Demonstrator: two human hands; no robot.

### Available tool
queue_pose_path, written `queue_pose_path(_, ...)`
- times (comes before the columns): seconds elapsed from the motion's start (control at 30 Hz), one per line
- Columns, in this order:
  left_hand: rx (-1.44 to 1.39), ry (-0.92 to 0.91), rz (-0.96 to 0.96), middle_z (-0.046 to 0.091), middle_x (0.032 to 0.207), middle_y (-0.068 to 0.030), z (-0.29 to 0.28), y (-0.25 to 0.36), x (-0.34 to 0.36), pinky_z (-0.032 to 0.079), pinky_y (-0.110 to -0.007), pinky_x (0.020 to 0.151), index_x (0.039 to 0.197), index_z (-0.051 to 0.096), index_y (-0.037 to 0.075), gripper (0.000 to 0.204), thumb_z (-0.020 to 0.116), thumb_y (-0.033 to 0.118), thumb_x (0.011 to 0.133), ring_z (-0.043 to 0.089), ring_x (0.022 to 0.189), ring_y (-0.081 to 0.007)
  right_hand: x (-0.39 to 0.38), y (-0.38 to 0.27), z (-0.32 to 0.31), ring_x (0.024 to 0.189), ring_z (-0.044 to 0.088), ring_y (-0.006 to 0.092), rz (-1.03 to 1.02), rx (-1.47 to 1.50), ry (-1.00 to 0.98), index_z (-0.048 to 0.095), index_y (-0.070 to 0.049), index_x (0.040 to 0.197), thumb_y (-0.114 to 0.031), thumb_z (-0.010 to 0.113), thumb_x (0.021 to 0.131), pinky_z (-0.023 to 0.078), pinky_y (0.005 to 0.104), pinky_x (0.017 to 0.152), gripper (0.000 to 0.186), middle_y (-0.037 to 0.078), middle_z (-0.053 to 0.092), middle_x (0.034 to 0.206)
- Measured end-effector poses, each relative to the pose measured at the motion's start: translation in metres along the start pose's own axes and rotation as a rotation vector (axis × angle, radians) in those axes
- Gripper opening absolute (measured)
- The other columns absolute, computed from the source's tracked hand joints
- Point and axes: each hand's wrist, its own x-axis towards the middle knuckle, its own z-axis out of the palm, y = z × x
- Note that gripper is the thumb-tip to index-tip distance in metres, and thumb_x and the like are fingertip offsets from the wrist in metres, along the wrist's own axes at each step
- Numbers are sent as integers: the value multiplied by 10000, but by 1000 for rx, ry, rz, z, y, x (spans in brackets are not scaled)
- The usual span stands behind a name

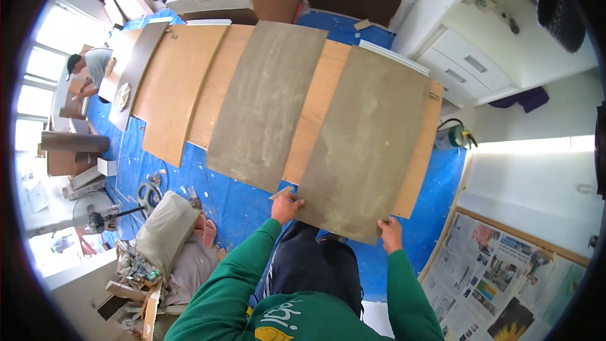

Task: The person aligns a veneer sheet onto a wooden panel, presses it down with their hands, and wipes the surface with a cloth. They then open a metal container and continue handling additional veneer sheets.

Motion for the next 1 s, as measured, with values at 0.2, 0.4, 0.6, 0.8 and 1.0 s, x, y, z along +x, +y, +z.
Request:
queue_pose_path(0.2, 52, -66, -113, 811, 1059, -216, -7, 12, 2, 599, -504, 918, 1054, 821, 44, 499, 854, 512, 886, 777, 1043, -398, -8, -15, 10, 922, 719, 189, 75, 1, 39, 737, 46, 1151, -35, 777, 968, 576, 360, 837, 205, 109, 783, 1036)
queue_pose_path(0.4, 56, -134, -131, 809, 998, -211, -13, 25, 9, 594, -495, 878, 1019, 821, 34, 474, 873, 484, 882, 778, 989, -404, -3, -10, 3, 850, 701, 160, 53, -73, 137, 750, 41, 1114, -71, 809, 949, 561, 348, 782, 208, 87, 781, 978)
queue_pose_path(0.6, 76, -165, -170, 790, 917, -225, -20, 34, 8, 572, -497, 835, 1000, 811, 6, 445, 874, 433, 890, 763, 905, -405, -8, -14, 2, 844, 677, 140, 129, -51, 130, 746, 39, 1069, -73, 820, 951, 546, 342, 765, 179, 73, 768, 952)
queue_pose_path(0.8, 42, -134, -140, 783, 890, -234, -20, 35, 8, 564, -507, 810, 986, 801, -10, 459, 879, 430, 885, 754, 867, -414, -4, 4, -1, 850, 681, 146, 129, -40, 127, 752, 40, 1077, -73, 839, 935, 547, 346, 764, 202, 82, 768, 953)
queue_pose_path(1.0, 26, -130, -124, 796, 925, -234, -19, 29, 11, 580, -493, 838, 1034, 828, 16, 452, 875, 442, 888, 769, 909, -414, -2, 5, 6, 770, 633, 131, 74, 71, 175, 775, 22, 1031, -115, 879, 890, 526, 345, 717, 223, 53, 752, 859)
